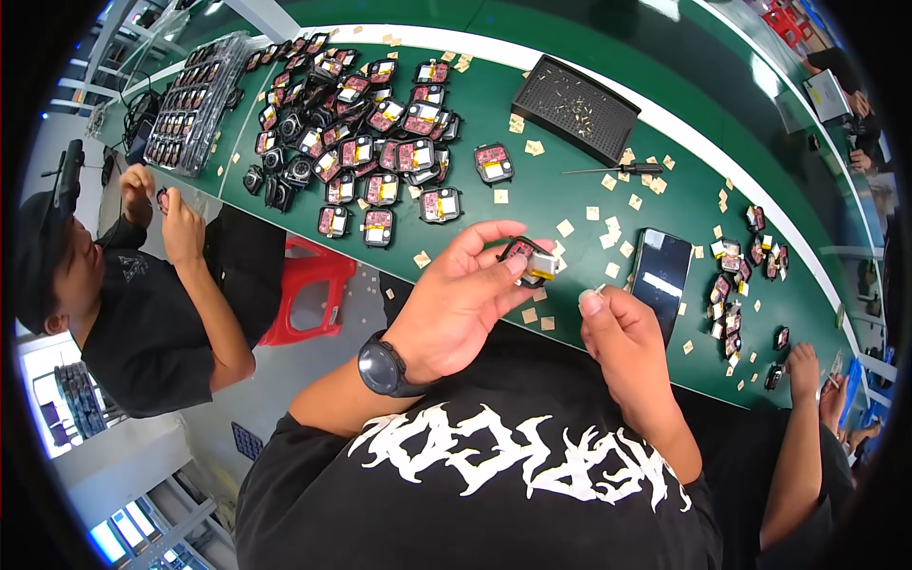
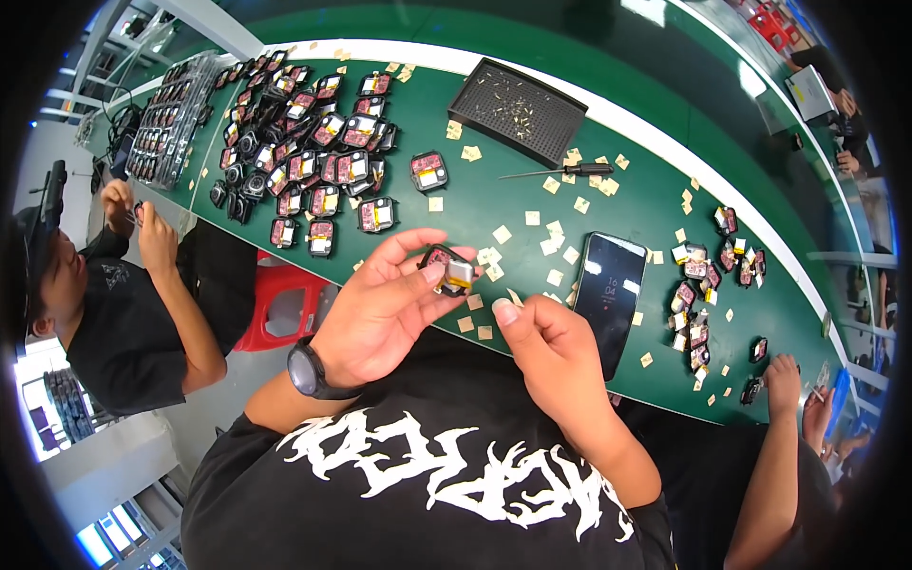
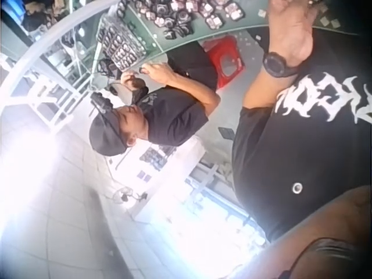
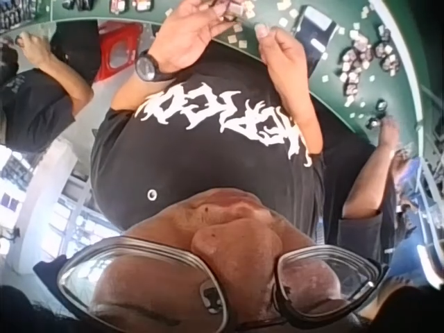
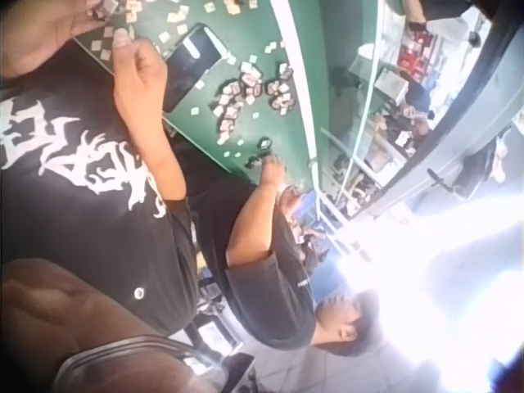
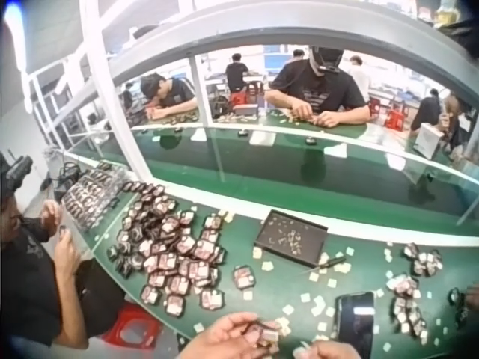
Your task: Assemble small electronic components, specifically attaching connectors and cleaning circuit boards at a factory workstation.
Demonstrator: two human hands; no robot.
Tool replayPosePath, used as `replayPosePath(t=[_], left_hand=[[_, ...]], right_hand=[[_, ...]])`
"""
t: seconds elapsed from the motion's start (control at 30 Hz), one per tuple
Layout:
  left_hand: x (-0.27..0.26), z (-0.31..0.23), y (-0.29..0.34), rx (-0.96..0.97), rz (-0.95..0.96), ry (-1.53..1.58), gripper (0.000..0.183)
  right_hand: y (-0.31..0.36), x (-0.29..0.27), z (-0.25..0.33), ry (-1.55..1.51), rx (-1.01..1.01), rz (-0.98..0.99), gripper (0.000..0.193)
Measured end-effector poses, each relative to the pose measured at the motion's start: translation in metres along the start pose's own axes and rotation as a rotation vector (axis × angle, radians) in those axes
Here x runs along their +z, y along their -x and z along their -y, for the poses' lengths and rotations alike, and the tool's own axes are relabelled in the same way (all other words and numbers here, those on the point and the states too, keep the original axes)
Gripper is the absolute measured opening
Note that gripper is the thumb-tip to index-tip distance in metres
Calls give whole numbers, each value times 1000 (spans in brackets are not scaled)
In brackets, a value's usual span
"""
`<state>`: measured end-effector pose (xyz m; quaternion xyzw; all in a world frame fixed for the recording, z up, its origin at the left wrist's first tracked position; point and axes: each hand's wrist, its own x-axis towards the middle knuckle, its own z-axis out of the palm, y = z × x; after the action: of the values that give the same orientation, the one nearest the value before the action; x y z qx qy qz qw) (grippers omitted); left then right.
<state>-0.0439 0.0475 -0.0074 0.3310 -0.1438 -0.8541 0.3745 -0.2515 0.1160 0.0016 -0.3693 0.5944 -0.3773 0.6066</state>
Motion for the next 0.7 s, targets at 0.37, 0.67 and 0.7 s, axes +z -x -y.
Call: replayPosePath(t=[0.37,0.67,0.7], left_hand=[[2,7,-1,115,-41,-182,33],[0,23,1,282,1,-417,29],[0,23,1,281,0,-414,29]], right_hand=[[3,11,14,-403,123,171,11],[-1,16,22,-387,203,87,13],[0,18,21,-385,206,86,13]])
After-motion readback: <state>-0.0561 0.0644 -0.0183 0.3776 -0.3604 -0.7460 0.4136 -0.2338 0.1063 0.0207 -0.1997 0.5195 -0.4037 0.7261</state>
